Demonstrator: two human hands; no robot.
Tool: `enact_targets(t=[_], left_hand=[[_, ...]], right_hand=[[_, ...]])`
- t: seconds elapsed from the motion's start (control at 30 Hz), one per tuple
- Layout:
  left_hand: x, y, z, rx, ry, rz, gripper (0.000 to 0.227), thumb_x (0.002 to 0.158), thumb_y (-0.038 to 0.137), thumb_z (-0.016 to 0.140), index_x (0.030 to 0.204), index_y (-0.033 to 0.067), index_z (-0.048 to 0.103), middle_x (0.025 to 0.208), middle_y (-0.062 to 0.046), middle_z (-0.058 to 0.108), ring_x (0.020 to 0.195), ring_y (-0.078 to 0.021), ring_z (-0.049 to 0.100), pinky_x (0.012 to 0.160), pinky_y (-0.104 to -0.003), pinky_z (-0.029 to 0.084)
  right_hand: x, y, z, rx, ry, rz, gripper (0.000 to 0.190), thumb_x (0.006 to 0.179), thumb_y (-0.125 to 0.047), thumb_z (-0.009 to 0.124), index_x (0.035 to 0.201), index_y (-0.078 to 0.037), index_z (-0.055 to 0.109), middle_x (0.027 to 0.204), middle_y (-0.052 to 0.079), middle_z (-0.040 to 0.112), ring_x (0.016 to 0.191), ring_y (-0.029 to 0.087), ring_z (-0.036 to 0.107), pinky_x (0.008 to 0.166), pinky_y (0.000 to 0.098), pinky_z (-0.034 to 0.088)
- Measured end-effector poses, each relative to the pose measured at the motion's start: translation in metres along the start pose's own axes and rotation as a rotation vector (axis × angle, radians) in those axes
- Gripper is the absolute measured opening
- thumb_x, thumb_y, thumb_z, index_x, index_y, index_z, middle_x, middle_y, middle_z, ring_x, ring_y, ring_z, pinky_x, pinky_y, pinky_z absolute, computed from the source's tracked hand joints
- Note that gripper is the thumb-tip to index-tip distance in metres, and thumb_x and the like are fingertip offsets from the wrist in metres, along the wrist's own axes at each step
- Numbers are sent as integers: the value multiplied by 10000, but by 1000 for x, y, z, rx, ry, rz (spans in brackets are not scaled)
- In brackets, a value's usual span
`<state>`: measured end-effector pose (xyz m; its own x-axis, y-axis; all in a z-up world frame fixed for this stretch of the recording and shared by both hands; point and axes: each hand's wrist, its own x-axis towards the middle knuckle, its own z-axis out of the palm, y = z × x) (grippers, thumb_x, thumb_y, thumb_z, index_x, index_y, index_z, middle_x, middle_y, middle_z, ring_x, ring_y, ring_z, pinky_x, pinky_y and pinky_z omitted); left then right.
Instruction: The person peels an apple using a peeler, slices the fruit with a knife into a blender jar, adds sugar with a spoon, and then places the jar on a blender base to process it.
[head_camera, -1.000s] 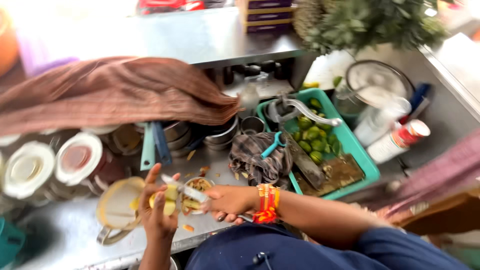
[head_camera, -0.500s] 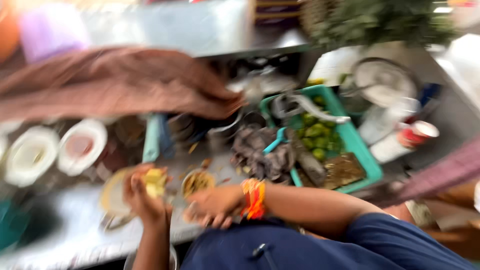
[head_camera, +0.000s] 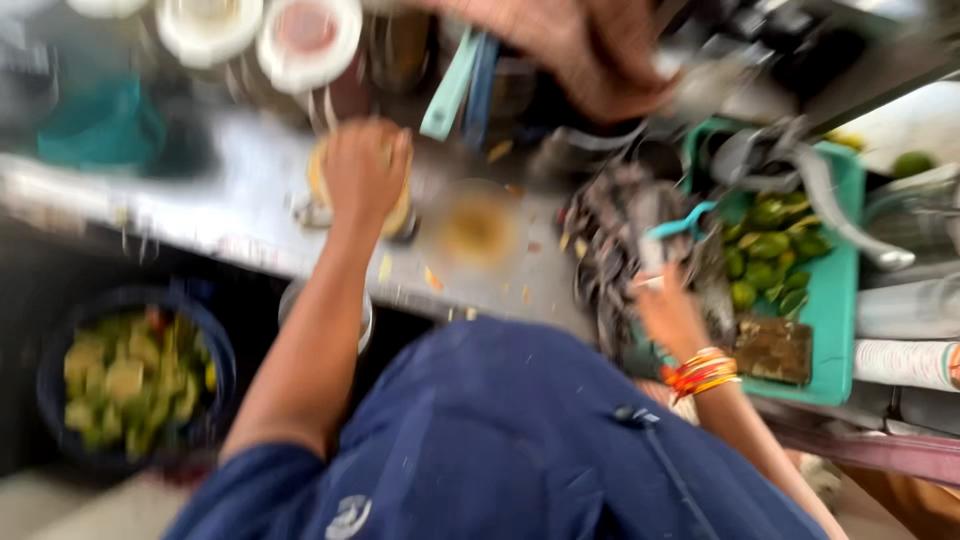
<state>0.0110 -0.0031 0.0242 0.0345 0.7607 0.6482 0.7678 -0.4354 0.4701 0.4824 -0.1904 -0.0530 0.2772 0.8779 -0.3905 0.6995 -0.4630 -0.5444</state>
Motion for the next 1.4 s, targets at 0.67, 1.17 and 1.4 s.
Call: enact_targets(t=[0.67,1.17,1.4], left_hand=[[-240,-13,143,-794,-570,-1634,514,935,216,681,1387,118,457,1103,-83,621,826,-193,667,665,-344,593],[-204,6,134,-1034,-333,-1547,320,931,39,602,1221,102,482,1108,-49,604,933,-186,662,696,-356,627],[-230,6,9,-1013,-464,-1572,158,1009,148,618,1069,116,476,1074,1,627,967,-128,658,747,-342,604]], right_hand=[[21,-52,145,11,-39,-632,620,900,-317,779,1390,-22,539,1470,232,529,1384,391,488,1161,477,396],[35,-75,213,-360,-42,-521,1127,845,-623,676,1562,87,175,1644,293,165,1542,458,169,1231,552,116],[166,-105,187,-329,235,-546,1129,956,-613,706,1643,68,123,1703,321,94,1596,465,117,1297,533,119]])
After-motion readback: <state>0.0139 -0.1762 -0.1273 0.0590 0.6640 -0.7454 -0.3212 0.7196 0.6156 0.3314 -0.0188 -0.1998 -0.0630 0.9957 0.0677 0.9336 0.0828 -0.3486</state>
